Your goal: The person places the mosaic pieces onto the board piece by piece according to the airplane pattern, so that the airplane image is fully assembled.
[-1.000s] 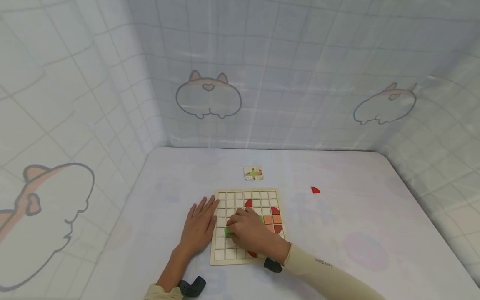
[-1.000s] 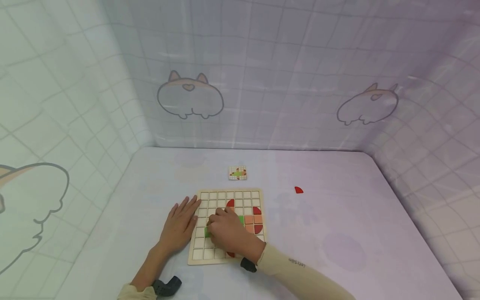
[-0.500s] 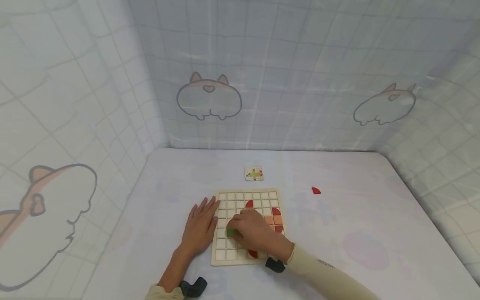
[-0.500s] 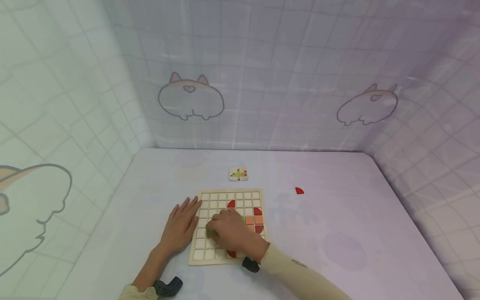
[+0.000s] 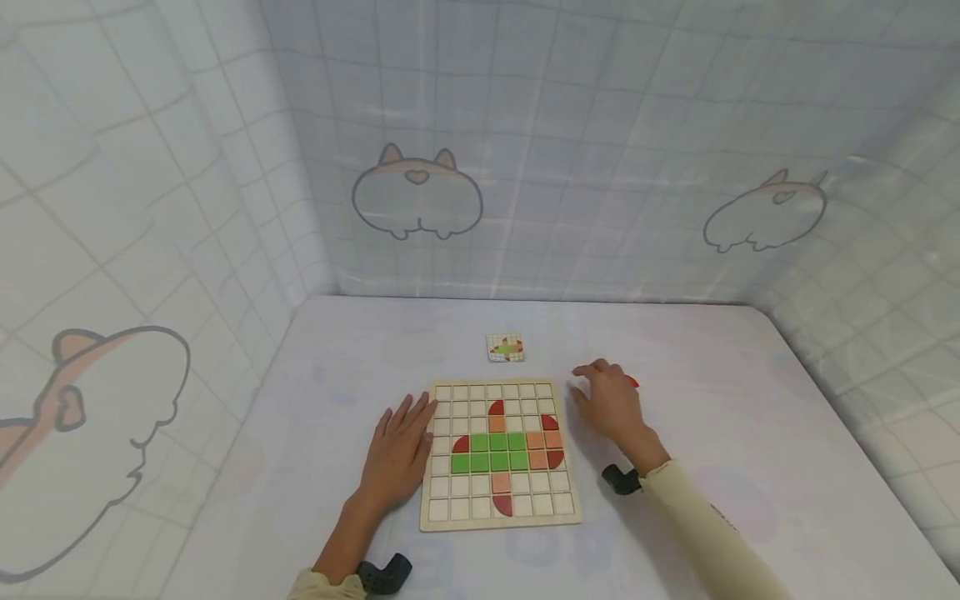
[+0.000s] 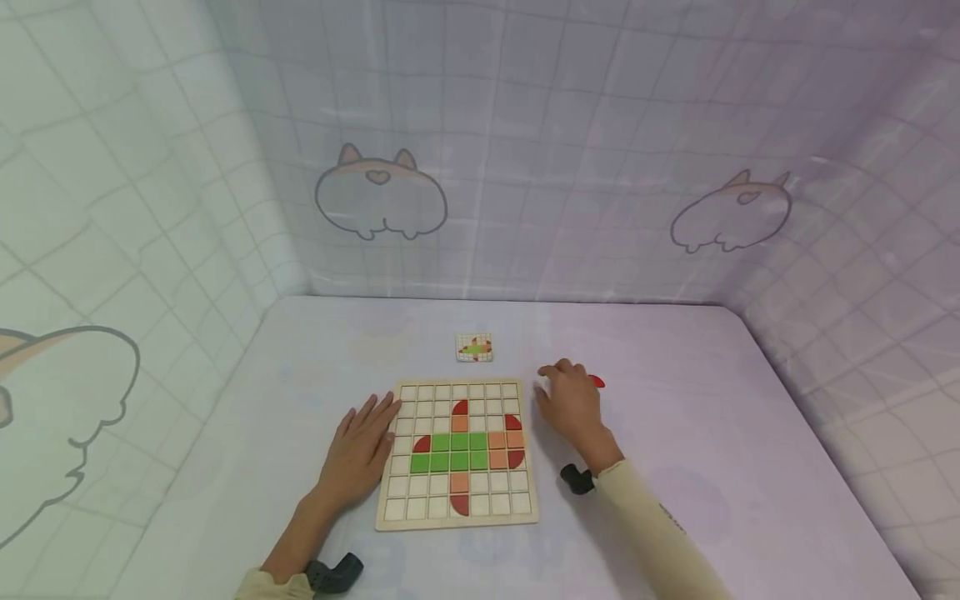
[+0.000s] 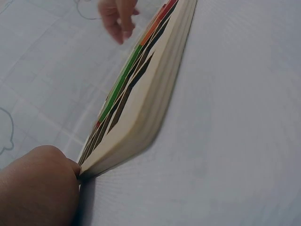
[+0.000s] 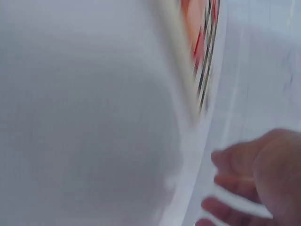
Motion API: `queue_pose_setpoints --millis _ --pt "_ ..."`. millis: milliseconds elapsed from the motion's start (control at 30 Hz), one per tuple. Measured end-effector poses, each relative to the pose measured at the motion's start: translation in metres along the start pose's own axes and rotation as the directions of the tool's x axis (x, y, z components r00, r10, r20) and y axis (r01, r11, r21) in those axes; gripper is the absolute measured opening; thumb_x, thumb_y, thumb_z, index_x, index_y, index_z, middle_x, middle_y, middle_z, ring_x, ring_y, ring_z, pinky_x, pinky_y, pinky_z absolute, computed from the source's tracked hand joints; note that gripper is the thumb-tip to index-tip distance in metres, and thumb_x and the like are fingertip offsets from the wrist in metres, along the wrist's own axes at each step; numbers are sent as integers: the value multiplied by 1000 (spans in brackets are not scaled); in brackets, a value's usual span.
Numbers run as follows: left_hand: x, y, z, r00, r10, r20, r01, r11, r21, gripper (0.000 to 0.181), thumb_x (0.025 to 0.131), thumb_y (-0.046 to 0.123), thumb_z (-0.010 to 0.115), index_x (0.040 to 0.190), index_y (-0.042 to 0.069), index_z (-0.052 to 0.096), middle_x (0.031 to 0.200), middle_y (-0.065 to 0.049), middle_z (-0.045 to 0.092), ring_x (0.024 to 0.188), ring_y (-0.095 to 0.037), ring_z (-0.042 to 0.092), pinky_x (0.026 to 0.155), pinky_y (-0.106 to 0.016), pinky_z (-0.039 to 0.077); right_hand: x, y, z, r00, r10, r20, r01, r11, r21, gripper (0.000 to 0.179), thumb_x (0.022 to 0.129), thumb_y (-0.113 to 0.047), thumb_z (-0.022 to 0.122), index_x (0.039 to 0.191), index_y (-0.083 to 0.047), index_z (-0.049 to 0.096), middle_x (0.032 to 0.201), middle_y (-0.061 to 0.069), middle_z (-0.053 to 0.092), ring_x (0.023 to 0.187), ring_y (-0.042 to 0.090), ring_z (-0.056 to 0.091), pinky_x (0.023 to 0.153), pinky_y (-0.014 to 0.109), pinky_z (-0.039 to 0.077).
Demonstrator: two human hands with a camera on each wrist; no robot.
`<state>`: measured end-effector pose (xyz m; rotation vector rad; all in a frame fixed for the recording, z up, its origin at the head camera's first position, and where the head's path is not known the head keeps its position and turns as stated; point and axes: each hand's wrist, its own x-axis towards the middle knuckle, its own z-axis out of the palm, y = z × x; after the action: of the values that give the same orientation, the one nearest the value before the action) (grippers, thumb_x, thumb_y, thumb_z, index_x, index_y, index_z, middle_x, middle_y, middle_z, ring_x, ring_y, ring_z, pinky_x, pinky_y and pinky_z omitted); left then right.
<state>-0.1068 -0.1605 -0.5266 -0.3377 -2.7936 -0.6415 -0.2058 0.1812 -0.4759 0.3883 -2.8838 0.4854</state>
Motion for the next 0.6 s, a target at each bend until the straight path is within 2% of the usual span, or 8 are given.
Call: queue_pose_setpoints --millis 100,167,233,300,367,500,600 --pt "0 0 0 1000 -4 3 4 1000 -6 50 102 22 50 150 11 42 157 -6 34 146 -29 22 116 -53 12 3 27 -8 987 161 11 -161 987 -3 31 90 -17 67 114 2 68 112 24 59 99 42 57 68 54 54" --pt "-1 0 1 1000 -6 5 6 1000 -10 50 102 22 50 150 11 42 157 -6 34 146 -29 22 116 -52 12 4 40 -12 969 243 49 -241 970 -43 26 92 -16 61 105 6 67 104 25 56 95 45 54 66 55 51" --pt "-1 0 1 1000 -4 6 4 1000 -12 50 102 22 49 151 11 42 157 -6 33 146 -29 22 116 -52 12 4 49 -14 953 291 84 -285 955 -77 24 92 -15 58 95 8 66 96 25 55 89 45 53 64 54 50" --pt "0 0 1 1000 0 5 1 1000 -12 50 102 22 49 151 11 42 157 -6 33 146 -29 22 116 -52 12 3 54 -13 950 299 94 -291 952 -92 23 93 -12 56 87 9 65 88 22 54 83 44 53 64 52 49" --pt "0 -1 2 1000 2 8 -2 1000 -15 50 103 22 48 151 11 41 157 -6 33 146 -29 21 116 -52 12 3 57 -11 955 285 85 -279 957 -75 21 92 -7 57 88 11 68 85 21 56 82 42 56 67 51 50" --pt "0 -2 4 1000 -2 10 3 1000 -6 50 103 23 48 151 11 40 158 -5 32 147 -29 21 117 -52 11 5 58 -9 973 220 72 -223 974 49 11 90 0 66 94 9 69 86 19 64 80 35 61 72 47 52" --pt "1 -4 4 1000 -5 12 5 1000 2 50 103 23 48 151 12 40 158 -4 31 147 -28 20 117 -51 11 6 56 -8 975 199 102 -213 967 141 12 88 1 69 99 6 68 89 17 67 78 30 60 71 45 52"
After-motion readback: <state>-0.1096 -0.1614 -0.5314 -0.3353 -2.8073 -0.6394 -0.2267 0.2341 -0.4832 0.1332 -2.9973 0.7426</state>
